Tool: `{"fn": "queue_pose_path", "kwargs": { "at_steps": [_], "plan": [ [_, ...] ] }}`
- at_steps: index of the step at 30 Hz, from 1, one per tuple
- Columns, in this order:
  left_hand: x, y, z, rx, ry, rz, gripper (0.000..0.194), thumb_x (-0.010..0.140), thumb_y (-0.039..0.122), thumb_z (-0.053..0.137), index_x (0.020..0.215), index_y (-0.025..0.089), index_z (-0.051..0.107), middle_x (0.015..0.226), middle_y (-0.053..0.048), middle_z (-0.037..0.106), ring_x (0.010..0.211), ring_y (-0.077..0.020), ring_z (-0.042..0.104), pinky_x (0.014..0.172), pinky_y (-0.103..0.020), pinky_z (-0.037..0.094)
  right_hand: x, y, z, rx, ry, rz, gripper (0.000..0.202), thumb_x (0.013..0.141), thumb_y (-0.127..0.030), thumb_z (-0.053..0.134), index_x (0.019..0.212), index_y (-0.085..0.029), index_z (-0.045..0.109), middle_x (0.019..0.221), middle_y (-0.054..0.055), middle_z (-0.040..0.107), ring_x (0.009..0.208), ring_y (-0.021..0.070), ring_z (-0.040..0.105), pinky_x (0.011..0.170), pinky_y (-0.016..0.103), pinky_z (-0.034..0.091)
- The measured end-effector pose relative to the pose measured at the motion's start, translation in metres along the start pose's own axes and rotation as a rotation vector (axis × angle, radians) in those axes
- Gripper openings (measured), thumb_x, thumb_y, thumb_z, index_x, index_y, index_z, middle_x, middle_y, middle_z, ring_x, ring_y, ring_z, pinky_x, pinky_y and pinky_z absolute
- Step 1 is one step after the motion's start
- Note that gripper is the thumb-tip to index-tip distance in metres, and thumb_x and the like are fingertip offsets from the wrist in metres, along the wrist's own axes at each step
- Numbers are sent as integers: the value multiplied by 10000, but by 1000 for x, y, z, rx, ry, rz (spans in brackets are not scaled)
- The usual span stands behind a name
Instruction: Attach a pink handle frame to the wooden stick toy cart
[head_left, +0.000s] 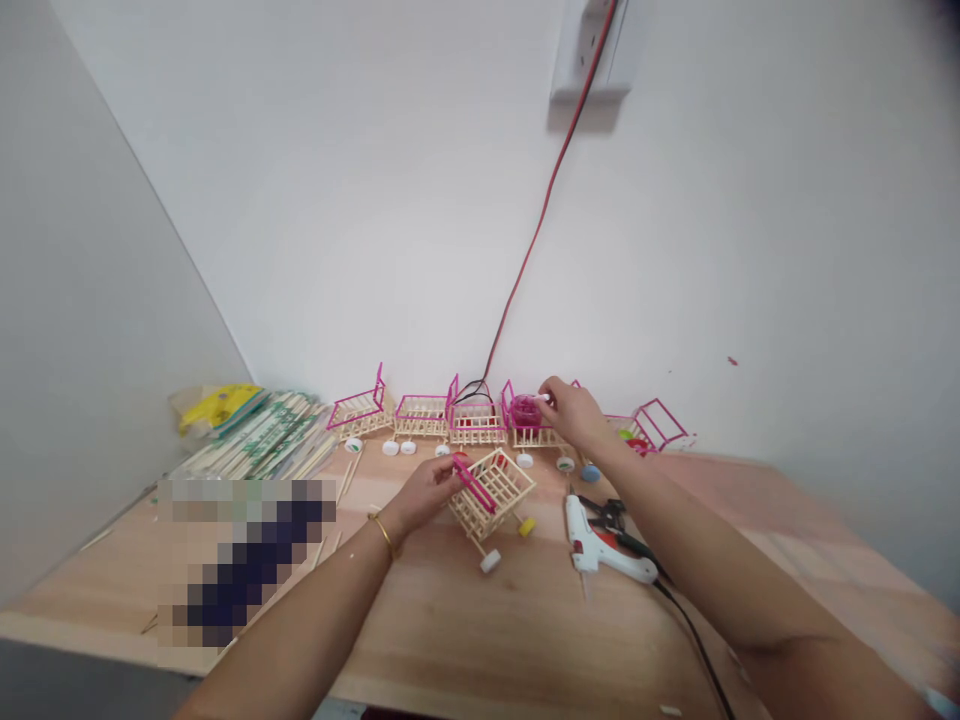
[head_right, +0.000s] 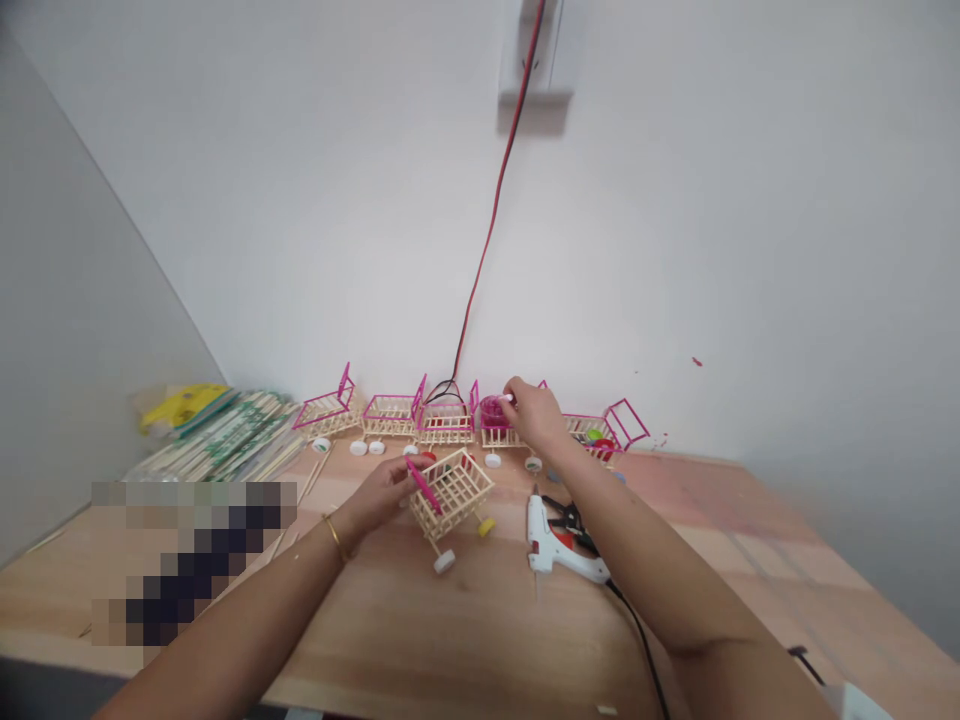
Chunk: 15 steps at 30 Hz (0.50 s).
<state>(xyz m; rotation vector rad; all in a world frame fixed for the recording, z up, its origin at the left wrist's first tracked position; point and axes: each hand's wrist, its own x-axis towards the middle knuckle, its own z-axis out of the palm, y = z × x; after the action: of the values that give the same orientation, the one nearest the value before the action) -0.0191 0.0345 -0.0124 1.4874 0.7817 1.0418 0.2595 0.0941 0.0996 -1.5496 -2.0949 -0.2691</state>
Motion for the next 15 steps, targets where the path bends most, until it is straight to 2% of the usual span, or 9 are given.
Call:
{"fn": "queue_pose_path", "kwargs": {
  "at_steps": [4,11,15],
  "plan": [
    [1,4,-4,8,-50,5,545,785,601,755,1101,158,731,1087,-94,728,994,-237,655,899,-335,504,-3,1,-2,-4,5,-17,156,924,-259,549,1009,-188,659,860,86,770,752,225,687,679,290,413],
    [0,12,-19,-4,-144,-18,545,718,539,836,1111,175,735,1168,-103,709,1086,-248,644,957,-342,490,-10,0,1,28,3,-62,203,931,-233,517,1033,-181,686,978,116,772,890,254,693,822,342,448],
    [-1,14,-24,17,-191,-26,602,663,498,879,1161,194,728,1156,-100,726,1031,-249,675,893,-353,534,-17,-1,-1,66,12,-61,179,915,-260,548,968,-179,698,914,122,768,857,269,689,809,358,447]
  ]
}}
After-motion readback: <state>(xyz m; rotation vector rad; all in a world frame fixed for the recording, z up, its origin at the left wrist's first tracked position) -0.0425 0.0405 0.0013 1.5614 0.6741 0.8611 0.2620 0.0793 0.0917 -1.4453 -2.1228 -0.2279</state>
